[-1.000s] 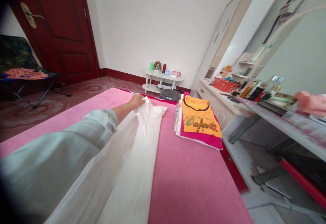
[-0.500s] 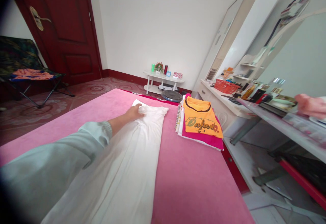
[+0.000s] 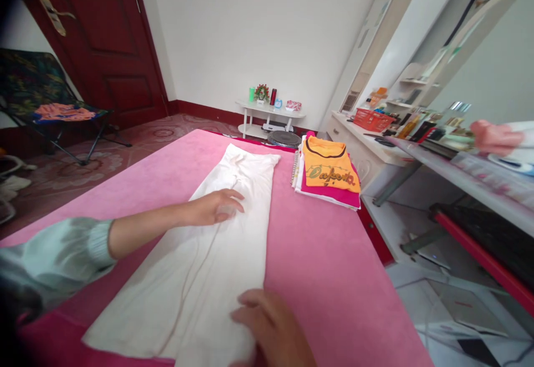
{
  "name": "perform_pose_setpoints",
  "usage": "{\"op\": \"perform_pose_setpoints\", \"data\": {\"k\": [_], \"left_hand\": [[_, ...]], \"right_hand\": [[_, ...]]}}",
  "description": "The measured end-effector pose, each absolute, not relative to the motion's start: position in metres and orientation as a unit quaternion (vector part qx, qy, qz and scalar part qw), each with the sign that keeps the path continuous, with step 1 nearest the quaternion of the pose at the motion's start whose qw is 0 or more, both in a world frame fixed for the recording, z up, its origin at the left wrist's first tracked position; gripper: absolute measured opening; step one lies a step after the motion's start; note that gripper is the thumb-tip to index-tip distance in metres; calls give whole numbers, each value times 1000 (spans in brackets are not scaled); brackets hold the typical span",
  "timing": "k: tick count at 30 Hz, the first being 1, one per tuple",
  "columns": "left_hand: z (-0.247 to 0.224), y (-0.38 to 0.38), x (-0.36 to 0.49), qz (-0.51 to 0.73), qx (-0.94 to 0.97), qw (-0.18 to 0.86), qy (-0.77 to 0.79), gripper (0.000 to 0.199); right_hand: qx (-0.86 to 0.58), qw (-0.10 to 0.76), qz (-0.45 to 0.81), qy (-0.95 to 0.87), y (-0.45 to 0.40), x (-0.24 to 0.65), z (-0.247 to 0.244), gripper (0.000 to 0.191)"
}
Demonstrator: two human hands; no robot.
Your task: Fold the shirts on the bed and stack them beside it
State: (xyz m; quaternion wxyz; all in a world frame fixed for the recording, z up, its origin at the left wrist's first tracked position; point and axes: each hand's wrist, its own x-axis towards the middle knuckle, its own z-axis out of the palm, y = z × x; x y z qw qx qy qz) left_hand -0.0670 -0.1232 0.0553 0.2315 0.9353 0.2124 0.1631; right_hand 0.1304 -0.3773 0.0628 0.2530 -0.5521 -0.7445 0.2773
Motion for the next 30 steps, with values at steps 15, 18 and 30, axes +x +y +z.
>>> {"op": "perform_pose_setpoints", "data": {"k": [15,18,30], "left_hand": [[60,-209,-91,116,938,314,88,20],[62,-208,-91,104,941,309,93,24],[67,-189,-75,135,957,212,142,26]], "right_hand": [[-639,195,181,-722,-407,127,40,30],[-620,201,128,-747,-405,127,34,30],[-565,195,212,-773,-315,136,113,24]]}}
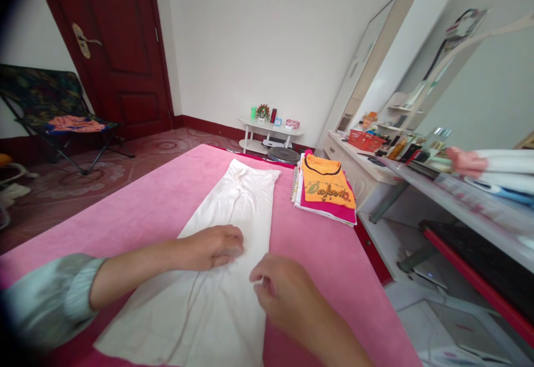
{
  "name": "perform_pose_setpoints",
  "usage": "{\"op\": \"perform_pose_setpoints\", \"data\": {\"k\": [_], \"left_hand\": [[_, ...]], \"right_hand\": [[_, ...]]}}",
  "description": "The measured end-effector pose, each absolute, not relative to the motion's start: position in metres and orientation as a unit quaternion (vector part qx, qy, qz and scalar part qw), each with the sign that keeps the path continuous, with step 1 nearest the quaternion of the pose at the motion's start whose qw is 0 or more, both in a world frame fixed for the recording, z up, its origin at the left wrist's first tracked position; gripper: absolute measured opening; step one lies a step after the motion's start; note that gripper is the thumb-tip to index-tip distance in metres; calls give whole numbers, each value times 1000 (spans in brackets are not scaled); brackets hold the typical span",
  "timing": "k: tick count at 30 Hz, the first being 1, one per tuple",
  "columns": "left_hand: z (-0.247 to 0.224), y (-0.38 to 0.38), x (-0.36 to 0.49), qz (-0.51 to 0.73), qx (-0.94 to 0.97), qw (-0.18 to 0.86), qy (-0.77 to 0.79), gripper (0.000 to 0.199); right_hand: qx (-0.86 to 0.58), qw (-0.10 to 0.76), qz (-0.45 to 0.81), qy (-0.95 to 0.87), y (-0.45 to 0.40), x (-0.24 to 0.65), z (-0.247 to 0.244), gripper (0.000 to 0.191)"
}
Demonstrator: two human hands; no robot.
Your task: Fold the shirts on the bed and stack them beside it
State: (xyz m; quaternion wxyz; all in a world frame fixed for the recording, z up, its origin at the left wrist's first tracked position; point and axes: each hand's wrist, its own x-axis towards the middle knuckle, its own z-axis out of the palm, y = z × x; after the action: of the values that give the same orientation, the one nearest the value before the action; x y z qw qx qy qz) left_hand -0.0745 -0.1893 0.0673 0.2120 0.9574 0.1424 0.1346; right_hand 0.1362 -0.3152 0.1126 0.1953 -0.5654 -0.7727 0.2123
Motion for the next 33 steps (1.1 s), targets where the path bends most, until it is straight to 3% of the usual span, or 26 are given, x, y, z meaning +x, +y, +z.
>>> {"op": "perform_pose_setpoints", "data": {"k": [6,12,18,27,30,33], "left_hand": [[37,-119,-53,229,878,156,391,31],[21,-59,-49,266,796,165,518,45],[31,-25,-28,253,775,167,554,53],[11,0,-13,294,715,112,624,42],[16,-9,-11,366,729,29,578,46],[21,-18,-5,381,806,2,453,37]], "right_hand": [[-589,263,137,-752,-205,129,60,39],[-586,259,51,-766,-188,102,32,48],[-591,260,52,-762,-188,95,26,55],[-570,304,155,-748,-167,118,22,45],[-598,336,205,-698,-118,148,32,35],[-666,363,123,-640,-53,185,47,31]]}}
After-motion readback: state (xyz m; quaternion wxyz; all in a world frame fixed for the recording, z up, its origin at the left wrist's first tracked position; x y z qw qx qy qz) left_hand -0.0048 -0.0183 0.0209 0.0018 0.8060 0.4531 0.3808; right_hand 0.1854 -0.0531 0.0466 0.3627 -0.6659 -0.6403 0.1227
